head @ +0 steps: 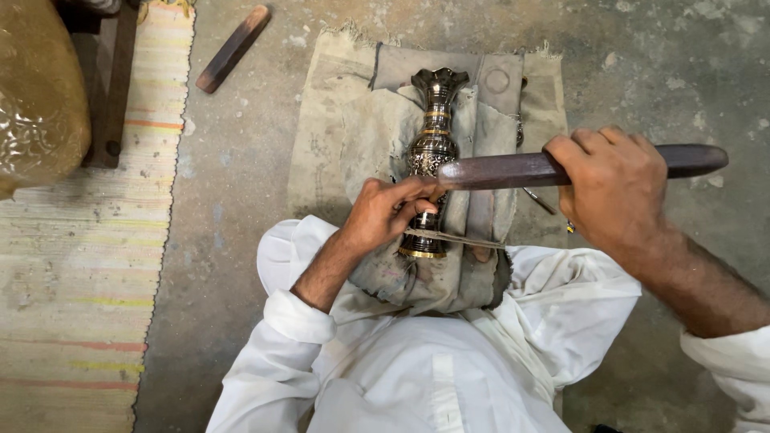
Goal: The person sits on the floor with an engraved metal vase braced against a cloth-covered sandbag on their lap. They hold a small punch against the vase surface with one hand and repeatedly strike it with a wooden mallet held in the other hand, working the decorative pattern into the metal.
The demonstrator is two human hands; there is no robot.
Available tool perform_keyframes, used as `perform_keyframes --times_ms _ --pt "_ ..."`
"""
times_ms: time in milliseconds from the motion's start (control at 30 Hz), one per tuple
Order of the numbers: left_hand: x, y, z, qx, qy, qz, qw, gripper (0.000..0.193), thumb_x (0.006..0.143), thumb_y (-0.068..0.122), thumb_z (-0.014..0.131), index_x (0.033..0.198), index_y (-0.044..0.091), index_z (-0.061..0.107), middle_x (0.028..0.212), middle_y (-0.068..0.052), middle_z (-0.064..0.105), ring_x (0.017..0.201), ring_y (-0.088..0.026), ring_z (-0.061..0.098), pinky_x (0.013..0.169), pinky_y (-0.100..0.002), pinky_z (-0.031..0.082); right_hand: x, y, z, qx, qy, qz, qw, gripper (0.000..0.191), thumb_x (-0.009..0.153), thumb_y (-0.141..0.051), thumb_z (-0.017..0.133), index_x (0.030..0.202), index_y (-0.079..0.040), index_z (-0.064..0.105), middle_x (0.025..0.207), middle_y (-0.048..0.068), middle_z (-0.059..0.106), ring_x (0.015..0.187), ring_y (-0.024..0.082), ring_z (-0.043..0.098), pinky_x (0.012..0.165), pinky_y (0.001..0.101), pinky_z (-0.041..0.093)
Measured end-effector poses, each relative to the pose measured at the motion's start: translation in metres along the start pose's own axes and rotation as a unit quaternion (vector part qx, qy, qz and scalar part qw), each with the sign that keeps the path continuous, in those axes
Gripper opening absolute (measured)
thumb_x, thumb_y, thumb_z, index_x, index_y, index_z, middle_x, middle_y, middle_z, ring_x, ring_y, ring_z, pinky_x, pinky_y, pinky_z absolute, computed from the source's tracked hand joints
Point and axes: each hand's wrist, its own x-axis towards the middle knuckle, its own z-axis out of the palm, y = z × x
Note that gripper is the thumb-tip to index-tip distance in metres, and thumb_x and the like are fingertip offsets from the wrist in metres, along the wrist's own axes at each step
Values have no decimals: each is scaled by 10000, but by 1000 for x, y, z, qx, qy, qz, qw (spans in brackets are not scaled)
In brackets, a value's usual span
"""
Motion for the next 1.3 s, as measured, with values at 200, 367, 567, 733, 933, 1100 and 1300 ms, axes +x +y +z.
perform_keyframes --times_ms 200,367,567,733,933,1100,1300 --pt "1 -1 -2 -6 5 38 999 349 928 32 803 1250 84 680 1028 -73 803 943 -203 805 777 -313 634 -1 -3 -7 -24 -7 7 1000 243 804 -37 784 1008 -74 658 860 100 660 810 296 662 720 446 499" --pt "0 -3 -2 -17 1 59 998 433 887 -35 752 1298 63 660 1124 -82 785 964 -193 795 813 -300 646 -4 1 -7 41 -4 20 999 251 849 -50 783 1060 -68 650 889 98 646 829 280 647 737 439 495" --pt "0 -9 0 -19 15 89 996 414 885 -46 758 1273 58 658 1168 -78 777 1001 -193 792 851 -295 657 -7 0 -7 42 -33 38 998 285 836 -49 778 1089 -91 654 893 74 647 866 266 655 790 429 512" --pt "2 -9 2 -65 36 83 994 369 932 -44 725 1277 48 629 1165 -98 775 1057 -219 793 914 -319 656 -6 -2 -10 -75 -11 4 997 334 735 -47 806 1041 -80 676 911 100 675 878 299 665 767 433 518" --pt "3 -2 2 -58 39 34 997 380 938 45 753 1299 77 640 1104 -110 793 1017 -217 794 870 -333 650 -5 -2 -5 -106 -30 6 994 335 786 -43 787 1096 -129 692 953 75 698 942 285 687 803 423 531" --pt "5 6 2 -29 46 -77 996 343 930 136 814 1247 117 685 897 -94 805 781 -221 792 710 -358 631 -9 7 0 -60 -85 18 994 295 765 -84 793 1037 -101 678 907 93 707 906 319 692 766 461 525" --pt "13 15 -2 19 -23 39 999 296 940 191 789 1192 94 669 947 -122 785 842 -275 796 685 -374 604 -19 10 17 60 -98 100 988 261 827 -130 816 1037 -63 675 830 137 685 771 324 677 706 476 495"
